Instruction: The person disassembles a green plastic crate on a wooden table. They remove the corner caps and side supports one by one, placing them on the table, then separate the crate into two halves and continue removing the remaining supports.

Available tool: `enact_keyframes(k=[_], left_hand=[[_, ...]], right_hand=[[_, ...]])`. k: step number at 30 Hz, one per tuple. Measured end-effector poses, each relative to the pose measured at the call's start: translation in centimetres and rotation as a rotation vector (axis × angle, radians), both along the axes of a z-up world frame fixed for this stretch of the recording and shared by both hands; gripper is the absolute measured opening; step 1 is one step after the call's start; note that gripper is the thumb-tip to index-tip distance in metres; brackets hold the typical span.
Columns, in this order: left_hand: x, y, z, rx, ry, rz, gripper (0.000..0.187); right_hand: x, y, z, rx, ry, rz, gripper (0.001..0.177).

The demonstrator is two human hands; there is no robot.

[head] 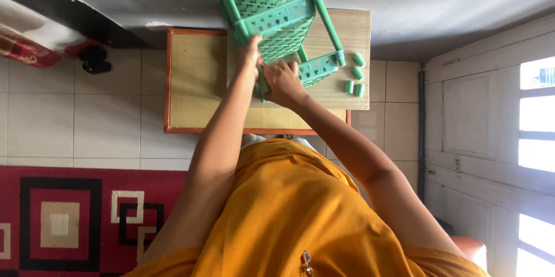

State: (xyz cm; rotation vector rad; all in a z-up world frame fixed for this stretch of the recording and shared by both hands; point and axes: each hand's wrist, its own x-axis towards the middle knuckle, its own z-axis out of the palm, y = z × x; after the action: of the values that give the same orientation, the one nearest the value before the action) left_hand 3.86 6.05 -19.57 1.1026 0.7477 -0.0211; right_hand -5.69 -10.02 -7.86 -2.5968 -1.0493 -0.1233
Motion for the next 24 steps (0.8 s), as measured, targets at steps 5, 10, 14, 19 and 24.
enact_keyframes(k=[5, 10, 14, 19, 24], left_hand=[[1.0, 1.1, -0.1, -0.031, -0.016, -0.004, 0.034], [1.3, 3.2, 2.8, -0.079, -0.027, -0.144, 0.047], [0.5, 2.7, 5.4, -0.063, -0.088, -0.29, 0.06], [-0.5, 1.8, 8.1, 0.045, -0.021, -0.265, 0.067], [-3.8, 2.2, 9.7, -0.161, -0.1, -0.216, 0.067]], right_hand=[[1.5, 0.9, -2.9, 0.067, 0.017, 0.023, 0.063], [-2.7, 1.3, -5.5, -0.132, -0.344, -0.028, 0.043], [-3.2, 0.7, -4.6, -0.052, -0.143, 0.0, 0.05], [-2.1, -0.4, 0.8, -0.021, 0.052, 0.001, 0.079], [-5.0, -4.4, 4.5, 0.196, -0.125, -0.065, 0.088]])
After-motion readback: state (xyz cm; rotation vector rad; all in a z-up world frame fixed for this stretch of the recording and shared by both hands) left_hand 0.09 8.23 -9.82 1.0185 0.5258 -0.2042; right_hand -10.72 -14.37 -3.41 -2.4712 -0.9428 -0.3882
